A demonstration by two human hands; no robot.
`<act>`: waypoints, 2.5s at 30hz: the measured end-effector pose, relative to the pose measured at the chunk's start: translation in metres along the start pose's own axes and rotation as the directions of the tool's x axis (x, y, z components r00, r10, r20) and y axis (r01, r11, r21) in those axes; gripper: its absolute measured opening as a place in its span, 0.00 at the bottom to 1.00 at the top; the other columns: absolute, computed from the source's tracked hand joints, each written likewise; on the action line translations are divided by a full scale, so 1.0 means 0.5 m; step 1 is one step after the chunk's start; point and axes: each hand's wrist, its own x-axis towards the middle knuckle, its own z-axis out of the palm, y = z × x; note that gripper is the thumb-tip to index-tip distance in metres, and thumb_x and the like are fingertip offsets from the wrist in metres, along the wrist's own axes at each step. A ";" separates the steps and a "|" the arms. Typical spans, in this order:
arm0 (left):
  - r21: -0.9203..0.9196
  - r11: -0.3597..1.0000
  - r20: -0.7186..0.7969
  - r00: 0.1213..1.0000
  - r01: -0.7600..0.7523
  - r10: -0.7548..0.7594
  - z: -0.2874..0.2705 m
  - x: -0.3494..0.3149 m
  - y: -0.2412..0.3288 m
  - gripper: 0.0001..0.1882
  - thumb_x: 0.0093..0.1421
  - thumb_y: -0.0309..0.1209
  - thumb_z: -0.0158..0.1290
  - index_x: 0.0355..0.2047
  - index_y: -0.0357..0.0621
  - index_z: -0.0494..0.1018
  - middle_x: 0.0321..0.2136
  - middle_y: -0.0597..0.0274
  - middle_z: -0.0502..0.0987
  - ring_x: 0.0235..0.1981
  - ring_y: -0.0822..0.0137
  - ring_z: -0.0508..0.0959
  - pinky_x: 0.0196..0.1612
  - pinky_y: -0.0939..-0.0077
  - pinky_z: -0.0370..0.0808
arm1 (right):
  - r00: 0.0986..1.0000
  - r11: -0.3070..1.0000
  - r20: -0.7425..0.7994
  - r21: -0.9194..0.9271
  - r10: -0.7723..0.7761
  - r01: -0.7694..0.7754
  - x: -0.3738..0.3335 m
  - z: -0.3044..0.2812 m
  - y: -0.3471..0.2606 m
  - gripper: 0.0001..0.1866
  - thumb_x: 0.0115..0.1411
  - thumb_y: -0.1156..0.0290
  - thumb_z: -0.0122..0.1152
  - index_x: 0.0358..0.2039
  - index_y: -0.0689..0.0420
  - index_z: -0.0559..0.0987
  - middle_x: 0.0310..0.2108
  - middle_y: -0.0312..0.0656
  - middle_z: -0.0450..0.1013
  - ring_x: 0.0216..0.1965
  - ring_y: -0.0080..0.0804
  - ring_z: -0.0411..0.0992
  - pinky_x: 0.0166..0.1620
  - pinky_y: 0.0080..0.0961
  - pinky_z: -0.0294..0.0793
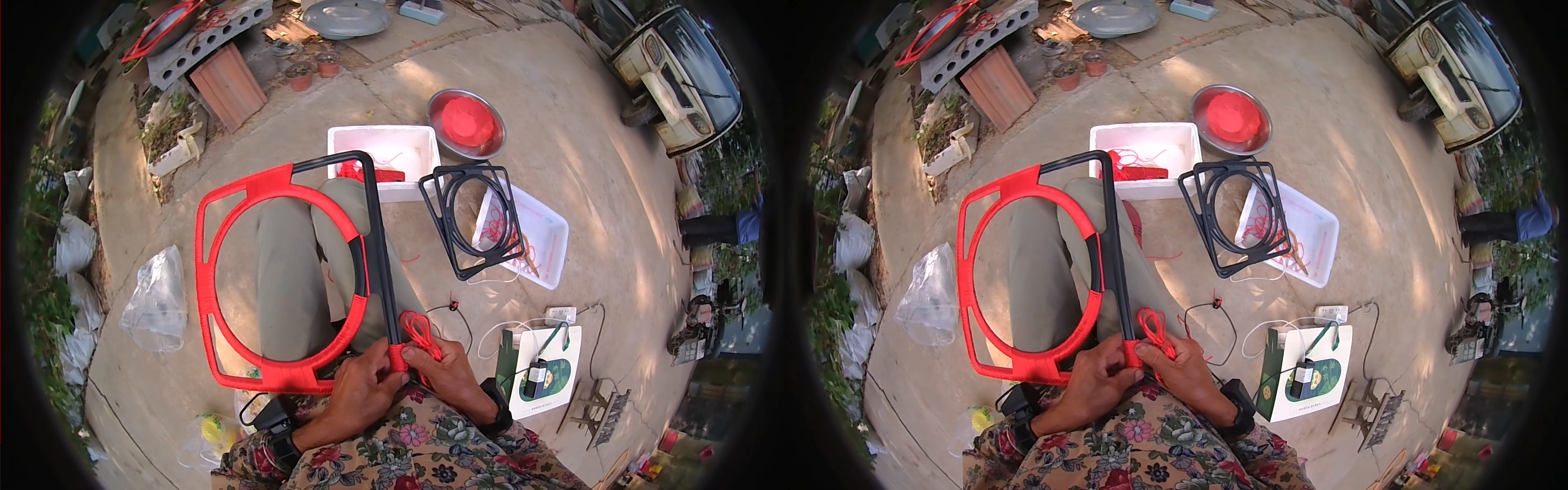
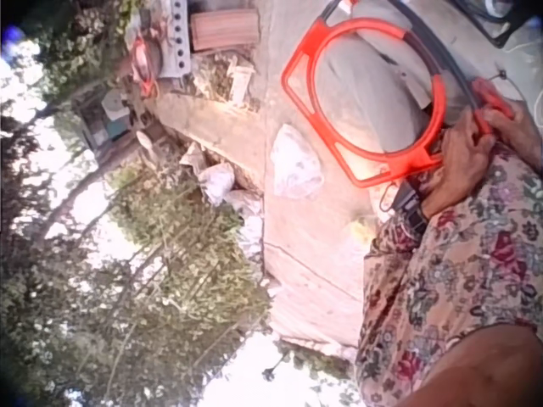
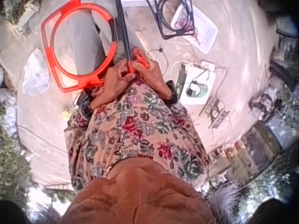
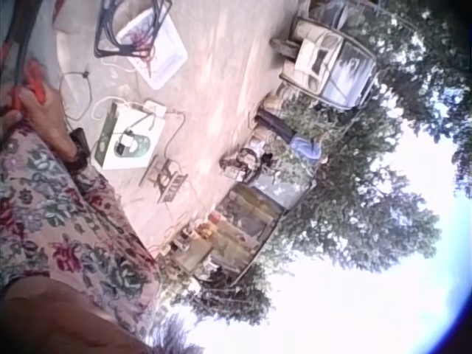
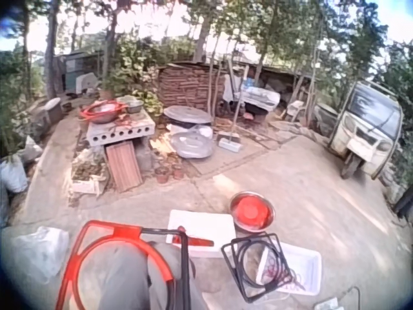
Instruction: Tying red wire or cord around plastic frames, likely for furniture assembly.
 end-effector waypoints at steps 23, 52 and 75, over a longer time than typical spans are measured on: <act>-0.137 0.985 0.036 0.994 -0.101 0.107 -0.033 -0.015 -0.029 0.27 0.54 0.13 0.45 0.56 0.38 0.63 0.28 0.63 0.75 0.30 0.78 0.72 0.37 0.83 0.70 | 0.953 0.993 0.296 0.076 0.067 -0.094 0.026 -0.034 -0.023 0.15 0.61 0.61 0.59 0.38 0.60 0.78 0.24 0.26 0.67 0.26 0.12 0.60 0.28 0.14 0.59; -0.295 0.953 -0.123 0.992 -0.074 0.039 -0.002 0.015 -0.026 0.14 0.63 0.30 0.48 0.23 0.34 0.69 0.14 0.73 0.63 0.19 0.82 0.62 0.21 0.82 0.62 | 0.978 0.967 0.186 0.216 0.093 -0.132 -0.016 -0.044 0.022 0.09 0.60 0.66 0.55 0.29 0.58 0.76 0.19 0.27 0.69 0.19 0.11 0.62 0.23 0.12 0.57; -0.571 0.805 -0.266 0.964 -0.158 0.000 -0.014 -0.007 -0.004 0.13 0.62 0.32 0.51 0.42 0.33 0.70 0.28 0.55 0.78 0.28 0.66 0.79 0.31 0.74 0.79 | 0.425 0.133 0.620 -0.460 -0.660 0.878 0.104 0.024 -0.134 0.19 0.49 0.71 0.58 0.44 0.56 0.75 0.44 0.36 0.69 0.47 0.36 0.64 0.49 0.35 0.59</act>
